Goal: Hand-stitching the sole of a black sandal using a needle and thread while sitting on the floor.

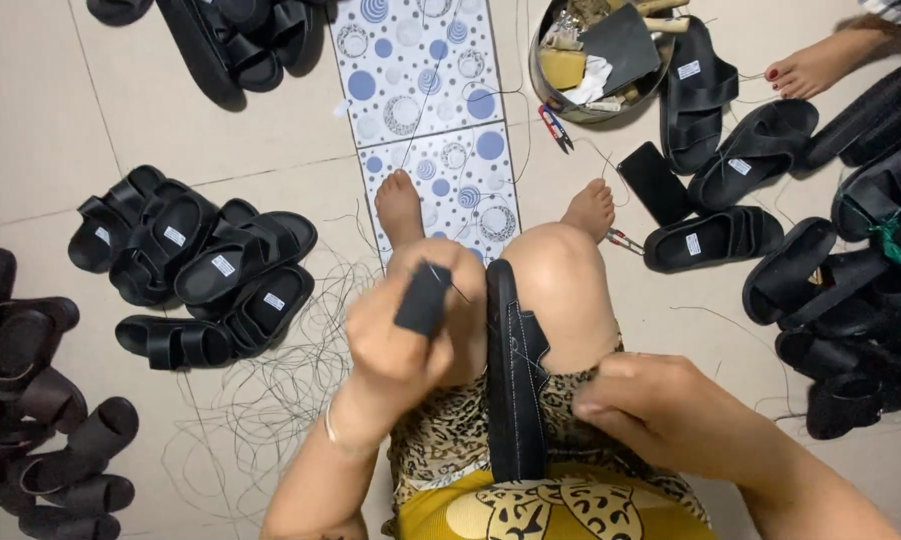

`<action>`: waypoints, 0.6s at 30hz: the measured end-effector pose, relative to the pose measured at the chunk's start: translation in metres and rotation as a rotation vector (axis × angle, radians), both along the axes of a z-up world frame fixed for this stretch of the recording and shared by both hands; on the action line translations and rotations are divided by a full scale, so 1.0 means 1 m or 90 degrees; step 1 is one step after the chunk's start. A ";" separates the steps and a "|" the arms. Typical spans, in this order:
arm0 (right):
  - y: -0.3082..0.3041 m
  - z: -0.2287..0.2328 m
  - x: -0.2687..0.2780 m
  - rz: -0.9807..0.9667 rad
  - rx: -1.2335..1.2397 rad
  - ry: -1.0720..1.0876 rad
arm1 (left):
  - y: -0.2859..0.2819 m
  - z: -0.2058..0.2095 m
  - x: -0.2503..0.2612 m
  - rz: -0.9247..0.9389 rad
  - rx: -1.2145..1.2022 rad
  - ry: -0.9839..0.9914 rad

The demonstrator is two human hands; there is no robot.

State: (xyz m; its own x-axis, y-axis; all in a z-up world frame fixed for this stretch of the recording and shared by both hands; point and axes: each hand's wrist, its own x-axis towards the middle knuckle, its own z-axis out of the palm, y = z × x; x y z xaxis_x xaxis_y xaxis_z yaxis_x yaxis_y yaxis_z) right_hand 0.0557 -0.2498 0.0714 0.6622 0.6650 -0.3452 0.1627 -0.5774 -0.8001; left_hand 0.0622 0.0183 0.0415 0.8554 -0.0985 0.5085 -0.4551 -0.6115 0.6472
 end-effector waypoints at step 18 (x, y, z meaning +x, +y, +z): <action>-0.049 -0.070 0.027 -0.526 0.112 0.097 | 0.125 -0.094 0.013 0.446 -0.191 0.570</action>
